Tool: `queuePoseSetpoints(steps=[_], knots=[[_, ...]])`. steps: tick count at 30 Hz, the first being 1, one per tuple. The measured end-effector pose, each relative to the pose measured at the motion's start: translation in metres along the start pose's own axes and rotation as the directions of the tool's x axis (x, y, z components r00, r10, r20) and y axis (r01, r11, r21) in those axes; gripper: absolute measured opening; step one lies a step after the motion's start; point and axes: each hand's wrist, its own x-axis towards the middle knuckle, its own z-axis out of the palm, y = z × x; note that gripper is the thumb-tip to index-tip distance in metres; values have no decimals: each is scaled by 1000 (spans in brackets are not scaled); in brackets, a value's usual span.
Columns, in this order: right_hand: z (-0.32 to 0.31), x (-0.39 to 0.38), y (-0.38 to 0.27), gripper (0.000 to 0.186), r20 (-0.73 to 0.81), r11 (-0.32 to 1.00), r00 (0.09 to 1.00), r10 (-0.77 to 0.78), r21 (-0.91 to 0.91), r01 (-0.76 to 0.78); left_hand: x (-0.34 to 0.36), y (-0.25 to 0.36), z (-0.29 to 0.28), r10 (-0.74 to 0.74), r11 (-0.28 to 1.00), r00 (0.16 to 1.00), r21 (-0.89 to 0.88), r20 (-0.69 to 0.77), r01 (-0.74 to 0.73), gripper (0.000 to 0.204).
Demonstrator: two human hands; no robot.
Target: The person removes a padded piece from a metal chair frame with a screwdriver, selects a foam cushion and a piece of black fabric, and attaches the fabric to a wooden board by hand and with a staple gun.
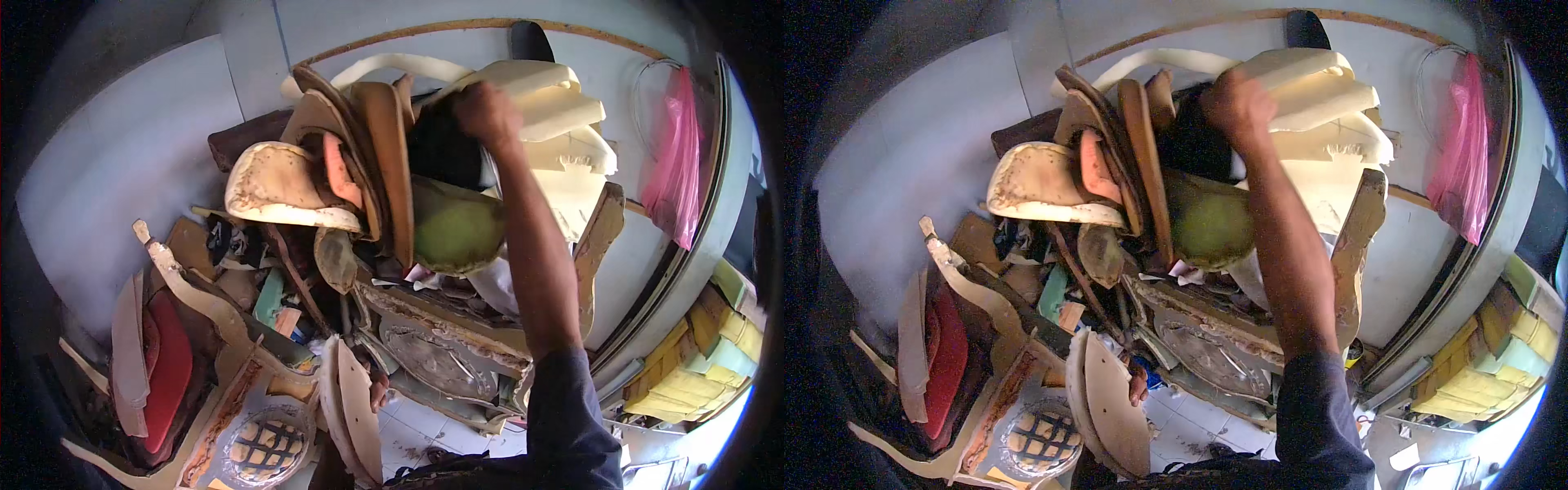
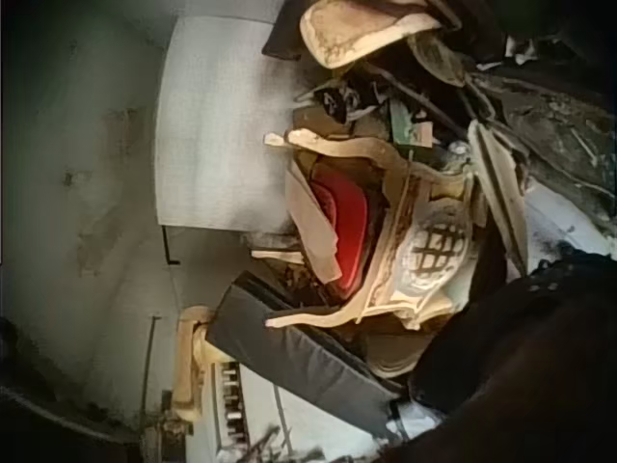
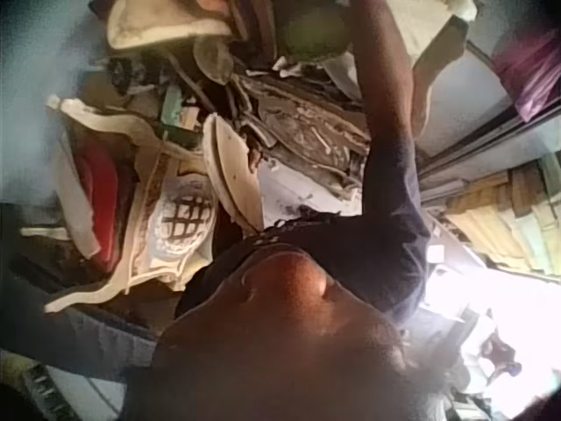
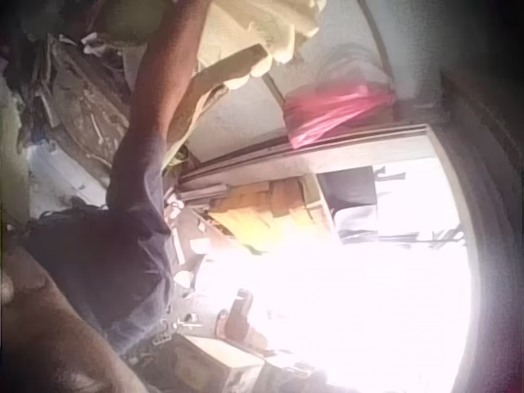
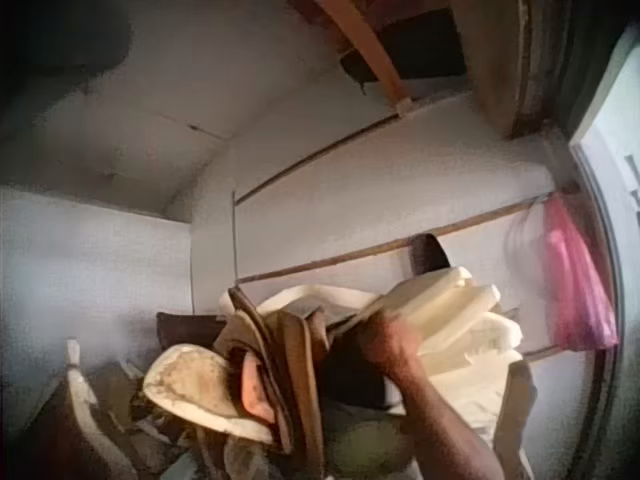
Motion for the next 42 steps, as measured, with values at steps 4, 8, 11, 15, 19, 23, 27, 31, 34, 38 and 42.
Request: queuePoseSetpoints(steps=[4,8,11,15,19,23,27,31,34,38,42], knots=[[-63,28,-1,38,-396,982,912,-106,100,157,-12,2,-35,-7,1000,999,5,-36,7,76],[-168,29,-12,28,-685,968,693,-225,-77,238,-23,-10,-53,-20,1000,1000,-18,17,20,78],[-248,-3,-35,33,-779,953,561,-281,-297,66,-28,-19,-63,-38,999,998,-17,60,39,79],[-325,-61,-51,31,-662,850,563,-495,-503,155,-38,-18,-69,-43,999,989,1,144,43,80],[-377,-100,-39,33,-443,732,708,-549,-664,152,-46,-20,-47,-78,996,954,54,289,66,82],[-448,-148,30,35,-221,529,775,-592,-832,167,-64,-21,1,-160,981,866,176,473,85,83],[-508,-276,100,33,-211,575,931,-299,-818,0,-110,-37,85,-352,915,672,389,651,102,85],[-528,-455,206,31,-308,650,931,197,-670,-359,-165,-120,162,-467,848,565,526,680,67,88],[-505,-571,271,31,-338,656,810,479,-476,-586,-188,-178,172,-479,837,595,539,645,90,92],[-557,-726,314,30,-417,531,571,707,-220,-818,-274,-166,235,-459,834,630,548,627,62,89],[-577,-825,358,26,-372,345,305,877,45,-938,-338,-195,307,-314,782,646,576,696,-240,86]])
